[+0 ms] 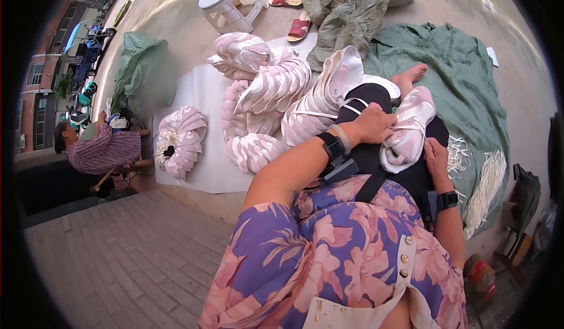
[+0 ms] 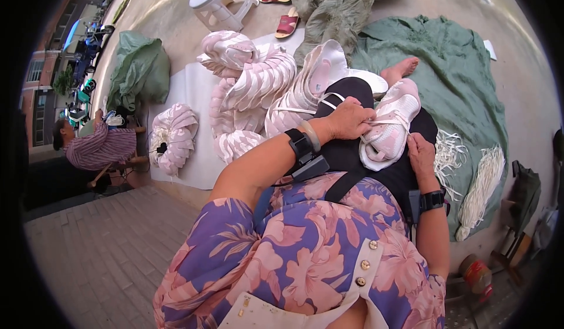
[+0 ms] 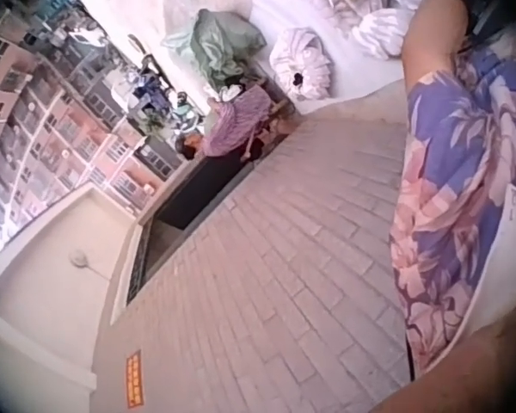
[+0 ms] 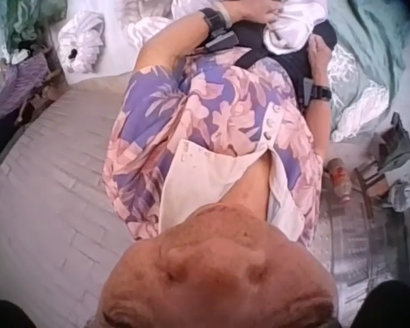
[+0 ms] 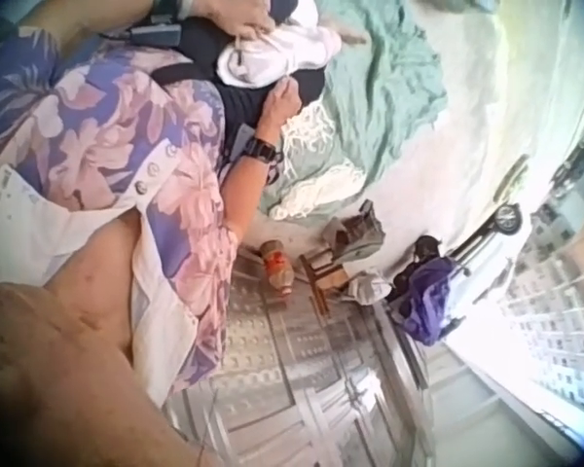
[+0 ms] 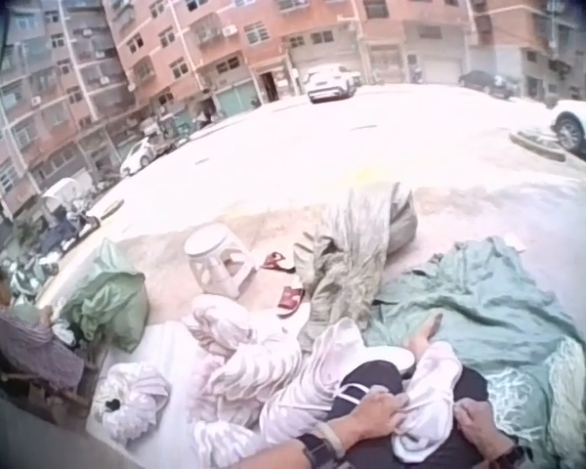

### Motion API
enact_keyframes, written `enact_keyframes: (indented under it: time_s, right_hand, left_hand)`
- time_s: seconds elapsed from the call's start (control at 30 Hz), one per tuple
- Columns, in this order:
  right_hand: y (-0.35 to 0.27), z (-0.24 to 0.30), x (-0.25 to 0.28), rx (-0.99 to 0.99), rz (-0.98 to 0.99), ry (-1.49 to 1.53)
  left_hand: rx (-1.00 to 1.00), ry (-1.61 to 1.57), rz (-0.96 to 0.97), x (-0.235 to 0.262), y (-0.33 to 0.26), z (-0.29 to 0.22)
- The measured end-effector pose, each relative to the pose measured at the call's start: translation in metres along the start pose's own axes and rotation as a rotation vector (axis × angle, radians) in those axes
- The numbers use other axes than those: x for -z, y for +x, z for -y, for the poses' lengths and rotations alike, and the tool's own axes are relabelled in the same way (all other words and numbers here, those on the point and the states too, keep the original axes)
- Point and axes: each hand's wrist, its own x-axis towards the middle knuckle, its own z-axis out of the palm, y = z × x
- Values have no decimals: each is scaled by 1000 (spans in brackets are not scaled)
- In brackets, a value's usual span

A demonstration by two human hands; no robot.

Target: The recorder is lacing white and pink athletic shoes by hand.

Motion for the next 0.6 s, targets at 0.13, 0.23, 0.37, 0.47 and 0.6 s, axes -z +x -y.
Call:
enact_keyframes:
  time_s: [0.13,0.23,0.37,0.47,0.6]
  right_hand:
    - [-1,0,-1,-38,21,56]
    - [-2,3,0,-59,38,52]
    - [-1,5,1,-76,73,54]
    - [1,5,1,-92,81,68]
    - [3,1,1,-109,81,70]
  left_hand:
    - [18,66,31,-1,2,1]
    - [21,46,24,-2,3,3]
    - [14,33,-19,-4,0,3]
    - [29,39,-48,-5,0,2]
    - [-18,41,-121,-8,1,2]
